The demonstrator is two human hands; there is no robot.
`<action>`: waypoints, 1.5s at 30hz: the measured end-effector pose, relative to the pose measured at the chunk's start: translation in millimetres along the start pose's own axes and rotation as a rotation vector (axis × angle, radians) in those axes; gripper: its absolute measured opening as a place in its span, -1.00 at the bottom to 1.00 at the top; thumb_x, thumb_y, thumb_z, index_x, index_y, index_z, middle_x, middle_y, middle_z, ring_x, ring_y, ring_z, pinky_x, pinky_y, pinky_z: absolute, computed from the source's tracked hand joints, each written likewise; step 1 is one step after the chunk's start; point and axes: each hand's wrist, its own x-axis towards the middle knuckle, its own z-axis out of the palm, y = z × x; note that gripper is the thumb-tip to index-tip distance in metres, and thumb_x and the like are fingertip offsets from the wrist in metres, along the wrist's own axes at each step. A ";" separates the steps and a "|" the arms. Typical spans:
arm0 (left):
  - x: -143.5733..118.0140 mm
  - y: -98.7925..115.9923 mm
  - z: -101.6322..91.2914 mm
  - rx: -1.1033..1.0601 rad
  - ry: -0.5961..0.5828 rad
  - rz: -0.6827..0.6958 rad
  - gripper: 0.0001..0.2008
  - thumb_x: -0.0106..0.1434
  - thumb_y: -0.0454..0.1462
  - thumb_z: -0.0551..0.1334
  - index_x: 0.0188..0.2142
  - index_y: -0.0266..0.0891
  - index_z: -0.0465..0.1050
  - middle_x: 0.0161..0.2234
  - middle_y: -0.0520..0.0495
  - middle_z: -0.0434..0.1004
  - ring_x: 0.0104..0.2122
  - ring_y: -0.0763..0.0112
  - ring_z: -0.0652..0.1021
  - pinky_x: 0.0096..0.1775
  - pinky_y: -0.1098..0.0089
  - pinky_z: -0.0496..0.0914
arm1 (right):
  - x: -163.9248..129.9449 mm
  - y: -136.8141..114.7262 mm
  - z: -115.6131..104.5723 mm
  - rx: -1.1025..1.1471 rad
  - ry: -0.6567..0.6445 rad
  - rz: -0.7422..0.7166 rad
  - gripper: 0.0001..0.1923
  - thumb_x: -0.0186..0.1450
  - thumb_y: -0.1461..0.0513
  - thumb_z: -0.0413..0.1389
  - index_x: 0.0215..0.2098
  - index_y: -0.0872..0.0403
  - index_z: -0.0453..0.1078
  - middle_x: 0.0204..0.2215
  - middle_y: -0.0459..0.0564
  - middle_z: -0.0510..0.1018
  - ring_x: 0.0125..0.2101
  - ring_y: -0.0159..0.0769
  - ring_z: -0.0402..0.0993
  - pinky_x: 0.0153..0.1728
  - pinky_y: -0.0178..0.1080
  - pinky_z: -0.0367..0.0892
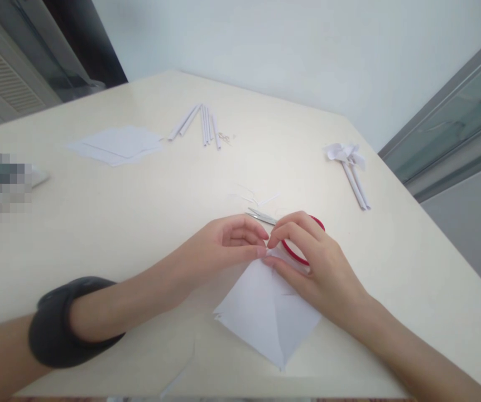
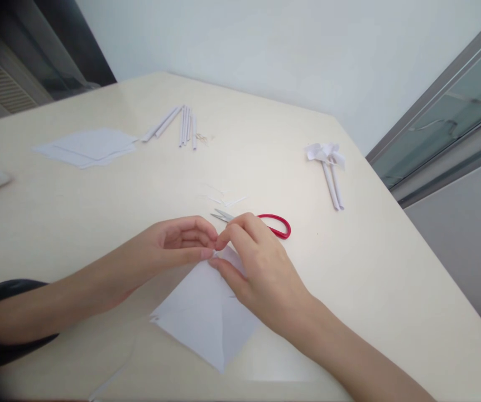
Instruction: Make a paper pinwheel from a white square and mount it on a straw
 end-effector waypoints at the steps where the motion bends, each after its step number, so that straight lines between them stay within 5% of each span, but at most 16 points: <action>1: 0.3 0.0 -0.3 0.013 0.010 0.001 -0.88 0.14 -0.24 0.27 -0.33 -0.22 0.38 -0.36 0.04 0.49 -0.32 0.39 0.49 -0.28 0.40 0.31 | -0.2 0.4 0.2 -0.017 0.019 -0.017 -0.87 0.25 0.31 0.12 -0.24 0.02 0.30 -0.19 -0.03 0.38 -0.18 -0.27 0.36 -0.18 -0.21 0.32; 10: 0.4 0.9 -3.7 0.016 -0.024 -0.017 -0.85 0.15 -0.23 0.25 -0.28 -0.19 0.38 -0.34 0.02 0.52 -0.30 0.31 0.53 -0.28 0.34 0.35 | -1.6 3.2 2.1 -0.158 0.116 -0.195 -0.91 0.32 0.30 0.04 -0.23 0.06 0.36 -0.22 0.05 0.42 -0.19 -0.23 0.36 -0.22 -0.15 0.30; 45: -1.0 -8.9 -6.5 0.136 -0.096 0.248 -0.92 0.24 -0.29 0.18 -0.25 -0.19 0.35 -0.32 0.04 0.46 -0.30 0.43 0.49 -0.21 0.40 0.37 | 5.0 -4.1 -10.1 0.230 -0.012 0.177 -0.90 0.28 0.29 0.07 -0.37 0.03 0.40 -0.31 -0.08 0.48 -0.19 -0.30 0.41 -0.28 -0.28 0.31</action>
